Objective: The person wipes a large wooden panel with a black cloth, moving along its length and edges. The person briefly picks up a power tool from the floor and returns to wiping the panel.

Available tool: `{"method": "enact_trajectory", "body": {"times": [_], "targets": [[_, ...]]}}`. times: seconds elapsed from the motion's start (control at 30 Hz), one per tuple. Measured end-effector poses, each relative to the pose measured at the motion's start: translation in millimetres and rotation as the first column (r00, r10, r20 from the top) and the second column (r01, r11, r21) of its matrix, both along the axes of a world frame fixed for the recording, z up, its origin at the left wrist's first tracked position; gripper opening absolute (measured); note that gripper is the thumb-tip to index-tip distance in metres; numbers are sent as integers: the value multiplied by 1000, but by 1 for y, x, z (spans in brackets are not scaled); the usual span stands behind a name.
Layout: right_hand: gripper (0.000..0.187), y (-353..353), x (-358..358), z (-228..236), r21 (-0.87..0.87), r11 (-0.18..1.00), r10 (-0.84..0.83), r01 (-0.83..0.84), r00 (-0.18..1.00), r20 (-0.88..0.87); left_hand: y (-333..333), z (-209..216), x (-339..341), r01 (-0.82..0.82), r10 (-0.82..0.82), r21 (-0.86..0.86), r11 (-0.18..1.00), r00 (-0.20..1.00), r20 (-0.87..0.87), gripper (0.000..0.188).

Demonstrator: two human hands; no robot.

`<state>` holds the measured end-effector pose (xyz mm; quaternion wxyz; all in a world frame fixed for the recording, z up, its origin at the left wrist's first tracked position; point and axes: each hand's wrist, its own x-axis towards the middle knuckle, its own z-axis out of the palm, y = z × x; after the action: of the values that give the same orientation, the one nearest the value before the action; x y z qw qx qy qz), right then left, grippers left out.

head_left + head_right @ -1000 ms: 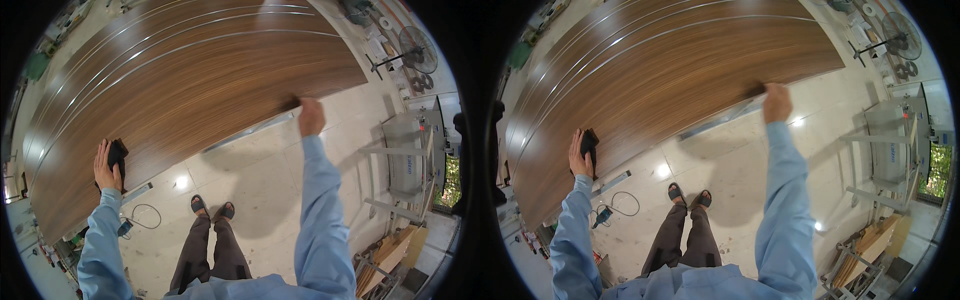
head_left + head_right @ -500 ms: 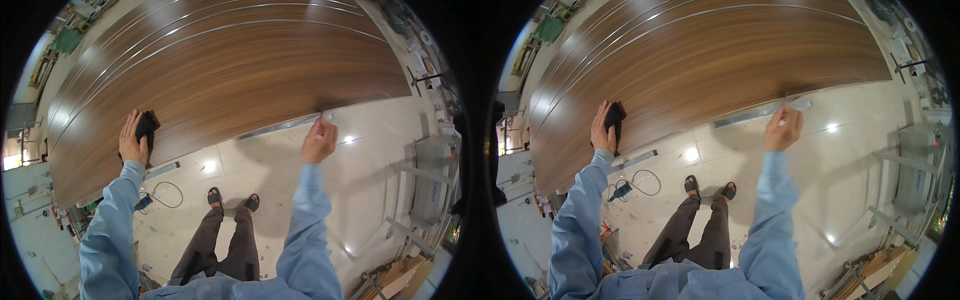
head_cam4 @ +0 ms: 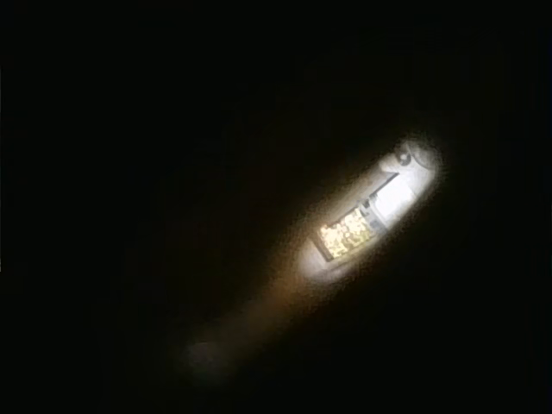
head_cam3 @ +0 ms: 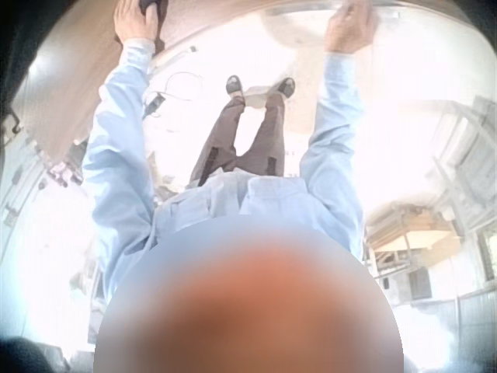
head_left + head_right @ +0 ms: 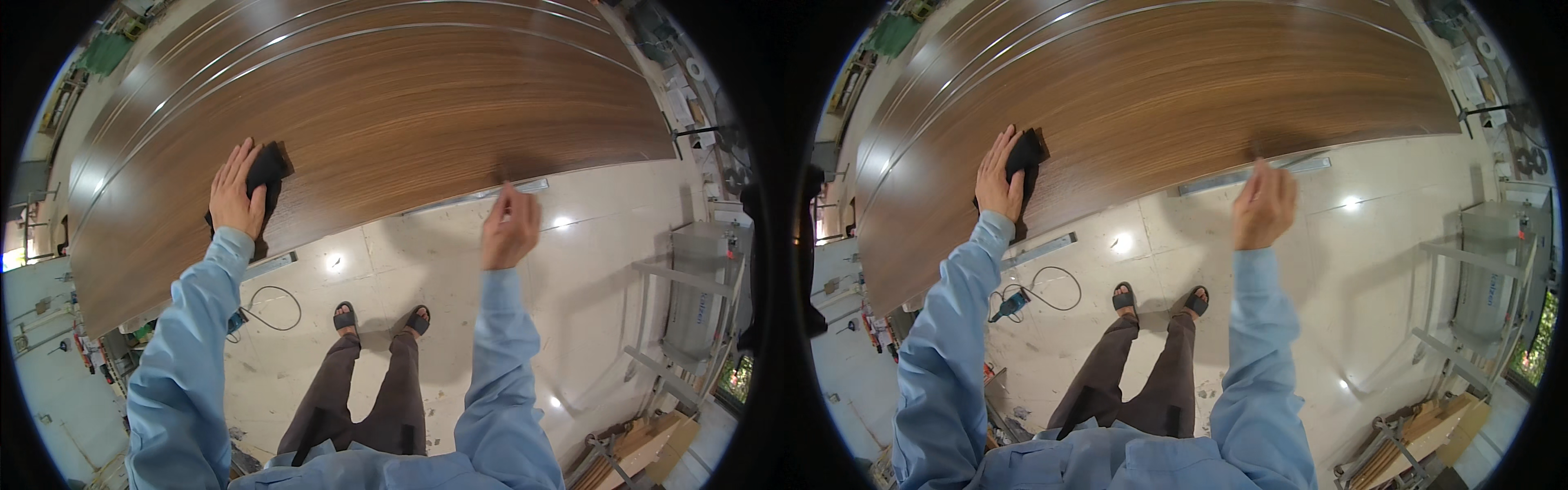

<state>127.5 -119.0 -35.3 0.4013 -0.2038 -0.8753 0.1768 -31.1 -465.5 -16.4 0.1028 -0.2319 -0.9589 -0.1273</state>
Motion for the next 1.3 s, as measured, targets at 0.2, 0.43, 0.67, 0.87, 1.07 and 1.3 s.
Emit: {"method": "enact_trajectory", "body": {"times": [0.2, 0.43, 0.67, 0.87, 1.07, 1.3], "targets": [[9, -36, 12, -14, -72, 980, 192, -188, 980, 47, -4, -2, -11, 3, -3, -8, 1000, 1000, 12, 64], [8, -49, -4, -13, -74, 997, -11, 4, 997, -82, -4, -6, -9, -16, 18, -47, 999, 1000, 26, 64], [16, -39, 3, 11, 31, 999, 9, -10, 998, 57, -3, -7, -11, -23, 26, -57, 998, 999, 40, 65], [18, -1, 9, -4, 191, 943, 238, -274, 952, 192, -5, -9, -10, -26, 27, -63, 998, 1000, 16, 65], [18, 0, 1, 16, 128, 967, 193, -219, 963, 190, -5, -7, -9, -19, 20, -59, 998, 1000, 12, 66], [17, -31, -2, 30, 41, 892, 423, -450, 863, 275, -3, -4, -8, -40, 41, -84, 996, 999, 17, 65]]}}
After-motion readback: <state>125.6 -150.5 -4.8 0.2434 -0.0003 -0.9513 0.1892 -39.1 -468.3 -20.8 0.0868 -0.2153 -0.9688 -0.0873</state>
